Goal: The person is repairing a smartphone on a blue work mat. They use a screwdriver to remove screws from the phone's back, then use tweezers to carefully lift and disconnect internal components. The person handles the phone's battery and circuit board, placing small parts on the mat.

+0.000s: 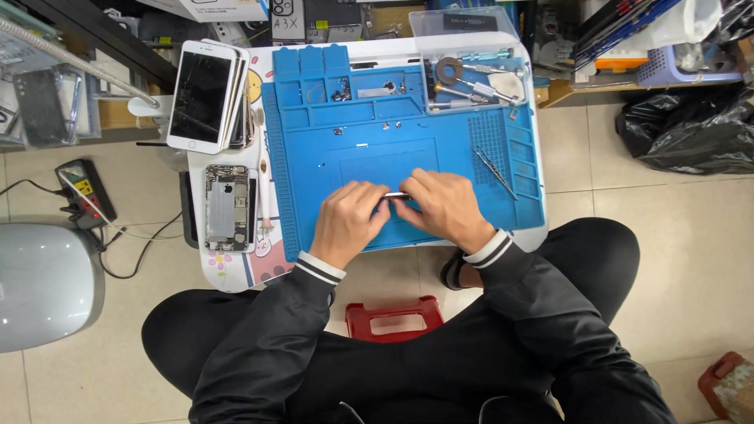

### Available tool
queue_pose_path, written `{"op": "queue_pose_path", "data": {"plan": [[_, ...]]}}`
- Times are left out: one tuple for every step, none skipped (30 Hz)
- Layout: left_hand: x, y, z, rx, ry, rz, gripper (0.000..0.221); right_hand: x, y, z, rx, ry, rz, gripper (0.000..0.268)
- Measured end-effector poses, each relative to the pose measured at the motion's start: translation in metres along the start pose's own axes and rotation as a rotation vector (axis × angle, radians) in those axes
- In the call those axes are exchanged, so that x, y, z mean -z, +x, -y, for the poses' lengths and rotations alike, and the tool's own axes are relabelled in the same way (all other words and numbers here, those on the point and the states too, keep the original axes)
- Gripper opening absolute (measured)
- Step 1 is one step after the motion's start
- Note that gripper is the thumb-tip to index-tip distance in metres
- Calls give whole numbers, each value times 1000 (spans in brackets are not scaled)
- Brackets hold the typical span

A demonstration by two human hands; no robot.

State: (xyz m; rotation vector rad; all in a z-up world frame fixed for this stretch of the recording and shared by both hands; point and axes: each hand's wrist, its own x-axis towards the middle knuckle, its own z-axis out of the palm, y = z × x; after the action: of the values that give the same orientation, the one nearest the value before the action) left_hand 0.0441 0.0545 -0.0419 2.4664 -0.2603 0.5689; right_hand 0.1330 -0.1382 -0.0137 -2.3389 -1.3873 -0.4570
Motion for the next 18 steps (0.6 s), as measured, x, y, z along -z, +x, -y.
{"op": "queue_pose_path", "data": {"plan": [[-1, 1, -2, 7, 4, 0, 8, 0, 0, 0, 4, 6, 2, 17], [-2, 2, -5, 15, 3, -7, 8, 1, 1, -1, 6, -19, 20, 15], [-1, 4, -6, 16, 4, -7, 8, 1, 1, 0, -1, -45, 32, 14], [4, 4, -8, 15, 10, 0, 8, -2, 2, 1, -5, -39, 28, 14], [7, 6, -11, 31, 21, 5, 9, -3, 3, 0, -7, -42, 31, 13], [10, 9, -15, 47, 32, 10, 10, -3, 4, -2, -9, -44, 35, 13], [9, 11, -12, 45, 32, 15, 10, -3, 7, -2, -14, -43, 35, 13], [7, 13, -9, 37, 51, 19, 11, -3, 9, -2, -34, -10, 28, 10], [7, 10, -9, 34, 70, 26, 11, -3, 9, 1, -55, 27, 25, 8], [11, 7, -10, 38, 69, 34, 11, -4, 6, 7, -61, 33, 30, 8], [11, 11, -8, 41, 50, 36, 11, -5, 7, 5, -71, 16, 29, 9], [10, 15, -6, 44, 31, 38, 10, -6, 8, 2, -82, 0, 27, 9], [11, 18, -5, 40, 33, 32, 10, -8, 10, 1, -78, -4, 23, 9], [11, 20, -4, 51, 38, 15, 10, -11, 11, 0, -90, -11, 11, 10], [11, 16, -7, 72, 37, 5, 10, -13, 7, 3, -107, -11, 10, 11], [14, 17, -12, 80, 35, 7, 10, -16, 4, 4, -106, -7, 17, 11], [17, 20, -15, 104, 27, 3, 10, -18, 3, 2, -114, -11, 19, 12], [19, 24, -18, 129, 19, 0, 10, -21, 2, 0, -122, -16, 21, 13]]}}
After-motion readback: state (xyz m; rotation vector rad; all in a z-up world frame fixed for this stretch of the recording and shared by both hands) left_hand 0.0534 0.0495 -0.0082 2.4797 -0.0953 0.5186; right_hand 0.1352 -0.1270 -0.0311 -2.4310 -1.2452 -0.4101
